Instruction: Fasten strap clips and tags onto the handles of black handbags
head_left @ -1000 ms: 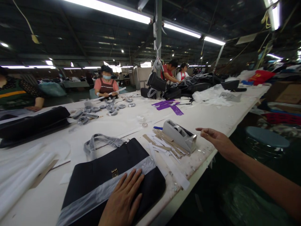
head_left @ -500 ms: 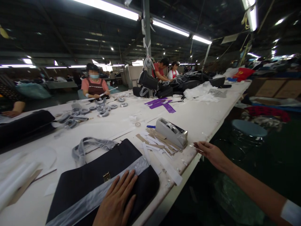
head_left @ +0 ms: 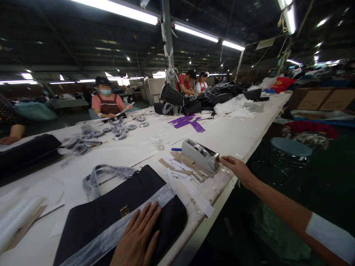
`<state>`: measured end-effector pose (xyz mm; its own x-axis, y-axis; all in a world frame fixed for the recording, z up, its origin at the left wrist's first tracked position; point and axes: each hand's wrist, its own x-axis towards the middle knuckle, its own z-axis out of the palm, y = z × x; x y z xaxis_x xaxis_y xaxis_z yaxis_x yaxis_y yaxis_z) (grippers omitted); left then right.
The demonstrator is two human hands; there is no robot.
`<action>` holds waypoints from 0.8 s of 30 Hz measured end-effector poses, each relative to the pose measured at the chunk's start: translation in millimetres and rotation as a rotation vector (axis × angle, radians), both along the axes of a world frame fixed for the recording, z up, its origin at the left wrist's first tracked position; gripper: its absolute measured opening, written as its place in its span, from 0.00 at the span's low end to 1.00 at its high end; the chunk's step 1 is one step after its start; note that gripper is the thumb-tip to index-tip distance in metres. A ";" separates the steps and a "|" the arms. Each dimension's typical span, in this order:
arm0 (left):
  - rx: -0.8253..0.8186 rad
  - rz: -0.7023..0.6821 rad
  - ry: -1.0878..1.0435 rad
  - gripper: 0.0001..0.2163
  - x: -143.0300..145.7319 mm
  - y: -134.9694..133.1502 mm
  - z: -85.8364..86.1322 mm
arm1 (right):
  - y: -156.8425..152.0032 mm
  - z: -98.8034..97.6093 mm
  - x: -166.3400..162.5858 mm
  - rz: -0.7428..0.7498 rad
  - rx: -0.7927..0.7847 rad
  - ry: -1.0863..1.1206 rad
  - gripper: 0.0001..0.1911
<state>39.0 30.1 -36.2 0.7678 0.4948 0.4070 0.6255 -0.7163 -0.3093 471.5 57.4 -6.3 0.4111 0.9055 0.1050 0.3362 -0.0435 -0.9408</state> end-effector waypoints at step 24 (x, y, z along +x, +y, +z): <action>-0.069 0.007 -0.049 0.28 0.7 0.2 -1.3 | 8.5 -9.9 69.2 0.023 -0.390 -0.770 0.13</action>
